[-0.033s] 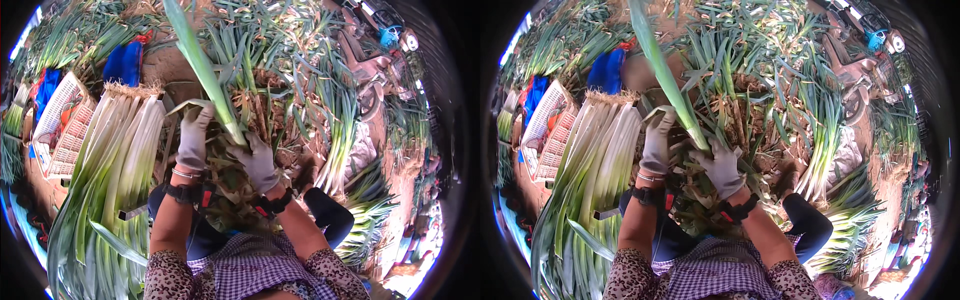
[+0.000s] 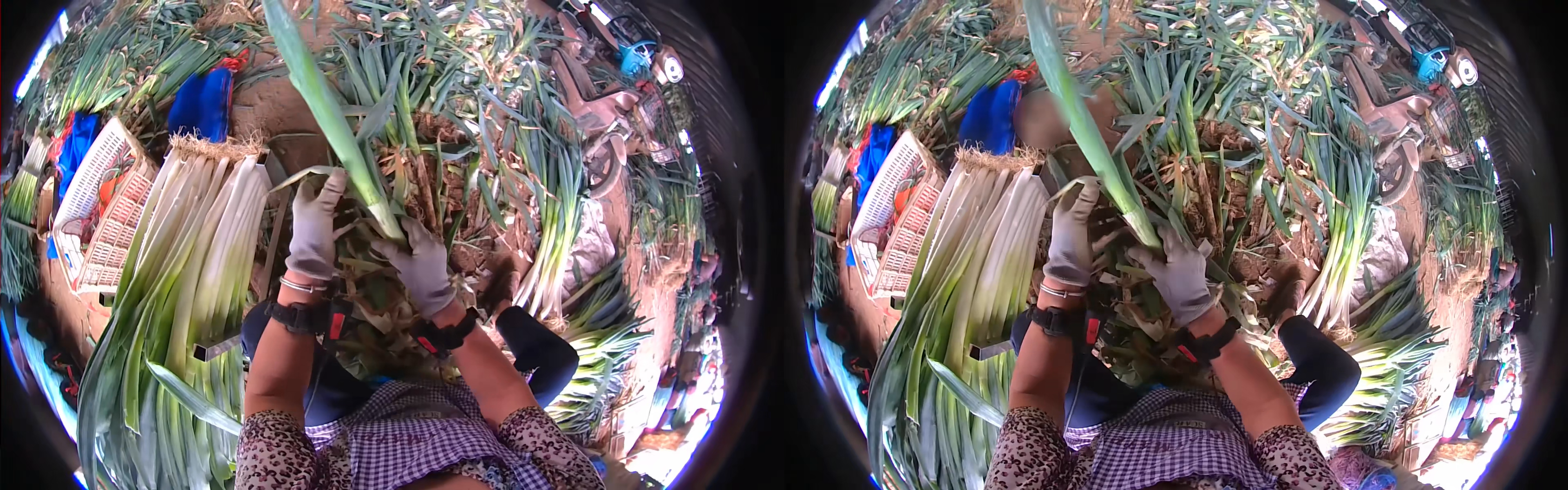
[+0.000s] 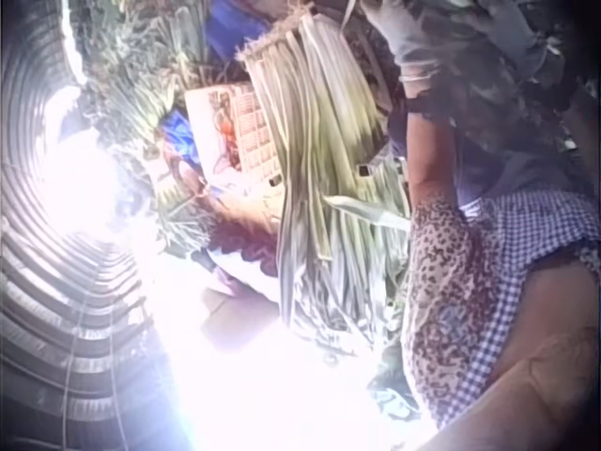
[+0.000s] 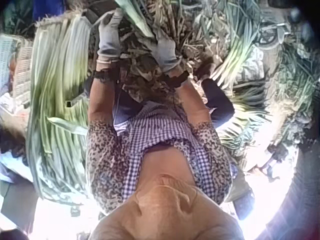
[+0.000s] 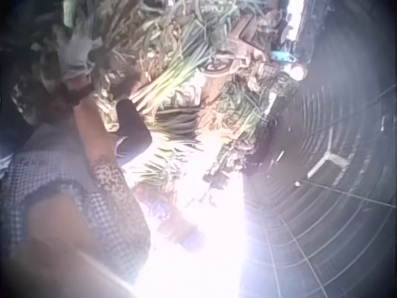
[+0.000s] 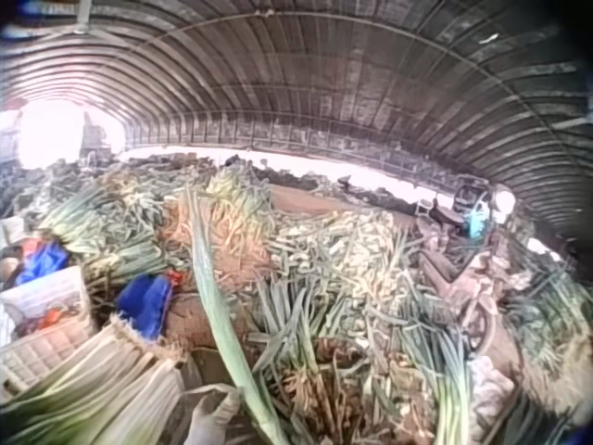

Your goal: Trimming, cleaning, and organizing leeks in a large agricultural shed.

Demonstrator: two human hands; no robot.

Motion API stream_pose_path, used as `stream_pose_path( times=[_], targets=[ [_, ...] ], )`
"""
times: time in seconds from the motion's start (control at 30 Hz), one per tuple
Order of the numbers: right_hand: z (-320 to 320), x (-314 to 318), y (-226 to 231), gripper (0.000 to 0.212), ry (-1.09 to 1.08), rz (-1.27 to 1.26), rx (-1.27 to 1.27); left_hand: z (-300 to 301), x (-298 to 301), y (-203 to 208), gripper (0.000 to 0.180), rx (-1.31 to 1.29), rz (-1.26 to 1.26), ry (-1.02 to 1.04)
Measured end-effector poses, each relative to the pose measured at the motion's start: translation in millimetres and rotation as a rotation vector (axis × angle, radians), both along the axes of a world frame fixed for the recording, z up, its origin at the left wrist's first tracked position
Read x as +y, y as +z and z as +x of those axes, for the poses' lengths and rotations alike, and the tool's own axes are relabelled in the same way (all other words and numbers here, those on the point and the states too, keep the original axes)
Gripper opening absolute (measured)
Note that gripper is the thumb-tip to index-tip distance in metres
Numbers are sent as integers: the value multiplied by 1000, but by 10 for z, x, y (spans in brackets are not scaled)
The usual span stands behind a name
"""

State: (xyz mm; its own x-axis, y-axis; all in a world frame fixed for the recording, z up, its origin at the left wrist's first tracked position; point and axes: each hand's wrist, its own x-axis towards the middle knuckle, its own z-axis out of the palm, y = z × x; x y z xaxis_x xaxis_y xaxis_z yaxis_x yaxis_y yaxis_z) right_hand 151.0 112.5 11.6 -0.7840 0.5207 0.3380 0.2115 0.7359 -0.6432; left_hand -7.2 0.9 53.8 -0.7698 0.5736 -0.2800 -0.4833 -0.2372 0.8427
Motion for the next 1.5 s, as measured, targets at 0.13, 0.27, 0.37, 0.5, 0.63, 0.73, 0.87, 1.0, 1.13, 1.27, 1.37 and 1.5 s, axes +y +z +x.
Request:
stream_pose_path(
  times=[0.13,0.27,0.37,0.5,0.63,0.73,0.87,1.0,1.13,1.27,1.37,1.5],
  targets=[
    [16,-121,-241,30,-23,165,37,-33,173,-400,30,199,59,56],
    [75,-45,-217,28,-84,-595,20,-21,200,-391,22,-80,198,-34],
    [41,-58,-132,30,9,-1176,246,86,203,-192,25,-140,287,-49],
    [-204,-258,122,44,21,-922,160,105,201,-398,29,-97,310,-72],
    [-230,-128,-45,37,53,-1083,302,132,204,-362,25,-109,341,-139],
    [-164,4,-122,35,11,-1155,275,160,226,-370,30,-71,471,-102],
    [-141,17,-217,39,-65,-957,241,140,180,-439,35,-20,542,-106],
    [255,138,-441,50,-304,-367,-241,97,49,-317,28,-184,466,-81],
    [1392,486,-1313,58,-52,21,-400,-47,75,-190,30,-90,478,-26],
    [1099,327,-969,54,-67,-68,-463,-168,-65,-313,24,-55,439,29],
    [579,-45,-394,44,200,-265,-352,-278,-149,-360,16,-76,449,105],
    [859,-306,-312,36,251,-800,-496,-401,-130,-326,12,-68,407,103]
  ],
)
